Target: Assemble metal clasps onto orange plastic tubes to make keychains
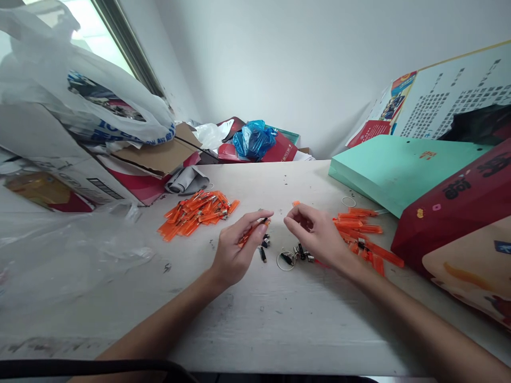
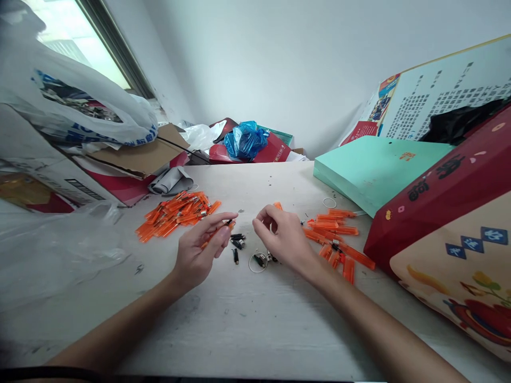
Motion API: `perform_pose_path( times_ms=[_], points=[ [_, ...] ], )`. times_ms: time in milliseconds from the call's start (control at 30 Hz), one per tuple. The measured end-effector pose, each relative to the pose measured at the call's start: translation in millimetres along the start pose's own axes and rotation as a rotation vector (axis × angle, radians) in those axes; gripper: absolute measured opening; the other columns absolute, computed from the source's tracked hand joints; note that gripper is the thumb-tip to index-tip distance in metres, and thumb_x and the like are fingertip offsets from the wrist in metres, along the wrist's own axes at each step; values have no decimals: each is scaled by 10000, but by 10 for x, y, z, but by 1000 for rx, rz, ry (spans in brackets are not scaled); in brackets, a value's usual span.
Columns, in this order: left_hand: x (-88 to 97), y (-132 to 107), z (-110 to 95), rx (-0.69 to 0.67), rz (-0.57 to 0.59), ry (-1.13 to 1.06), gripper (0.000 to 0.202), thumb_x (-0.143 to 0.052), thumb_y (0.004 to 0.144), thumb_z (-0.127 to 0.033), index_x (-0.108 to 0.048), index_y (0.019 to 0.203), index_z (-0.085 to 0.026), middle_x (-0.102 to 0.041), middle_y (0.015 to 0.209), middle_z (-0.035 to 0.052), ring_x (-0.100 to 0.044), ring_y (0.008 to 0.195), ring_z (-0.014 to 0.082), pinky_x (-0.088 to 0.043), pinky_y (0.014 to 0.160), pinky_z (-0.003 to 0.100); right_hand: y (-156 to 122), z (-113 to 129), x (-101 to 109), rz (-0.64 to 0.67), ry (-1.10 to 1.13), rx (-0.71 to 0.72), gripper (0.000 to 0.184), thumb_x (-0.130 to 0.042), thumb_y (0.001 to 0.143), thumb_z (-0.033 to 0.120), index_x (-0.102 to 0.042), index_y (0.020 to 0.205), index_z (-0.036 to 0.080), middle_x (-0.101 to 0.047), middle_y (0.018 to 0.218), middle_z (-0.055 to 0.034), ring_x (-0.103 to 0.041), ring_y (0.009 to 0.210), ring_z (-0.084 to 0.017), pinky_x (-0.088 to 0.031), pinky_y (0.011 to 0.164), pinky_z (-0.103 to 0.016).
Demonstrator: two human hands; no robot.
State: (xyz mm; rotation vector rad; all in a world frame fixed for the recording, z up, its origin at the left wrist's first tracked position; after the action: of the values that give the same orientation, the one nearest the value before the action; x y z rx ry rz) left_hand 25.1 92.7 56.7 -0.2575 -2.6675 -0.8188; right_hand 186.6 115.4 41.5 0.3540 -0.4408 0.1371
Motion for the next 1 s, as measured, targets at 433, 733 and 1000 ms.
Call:
perform_pose_path(
  times_ms=[433, 733, 1000],
  points=[
    [25, 57, 178, 122, -87, -259, 148, -514, 1054, -318, -546, 1182, -252, -433, 711, -54, -411, 553, 85, -361, 498, 208, -173, 110, -425, 295, -481, 334, 163, -589, 1003, 242, -731, 1073, 204, -677, 1020, -61, -605, 929, -193, -477, 862, -340],
    [-46, 48, 154, 164, -49, -247, 152, -479, 1052, -304, -473, 1190, -242, -528, 773, -43, -482, 560, 92, -420, 576, 244, -315, 159, -670, 352, -546, 438, 251, -506, 1026, 169, -673, 1211, 191, -671, 1147, -104, -562, 1047, -230, -471, 958, -403],
    [-46, 60, 205, 232, -38, -318, 128, -459, 1061, -289, -460, 1186, -259, -543, 780, -43, -504, 572, 95, -413, 598, 251, -258, 97, -597, 282, -552, 386, 232, -482, 1048, 203, -699, 968, 179, -675, 983, -81, -596, 900, -196, -466, 879, -370]
  ],
)
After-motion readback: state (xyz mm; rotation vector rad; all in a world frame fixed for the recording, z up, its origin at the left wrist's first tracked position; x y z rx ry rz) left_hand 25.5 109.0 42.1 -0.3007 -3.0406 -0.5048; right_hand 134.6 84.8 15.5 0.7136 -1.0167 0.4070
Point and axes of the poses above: each hand's wrist, its own y-axis towards the middle knuckle, its own x-axis out of the back of the hand, z = x × y, the point moved 10 cm from there along y, towards the middle knuckle
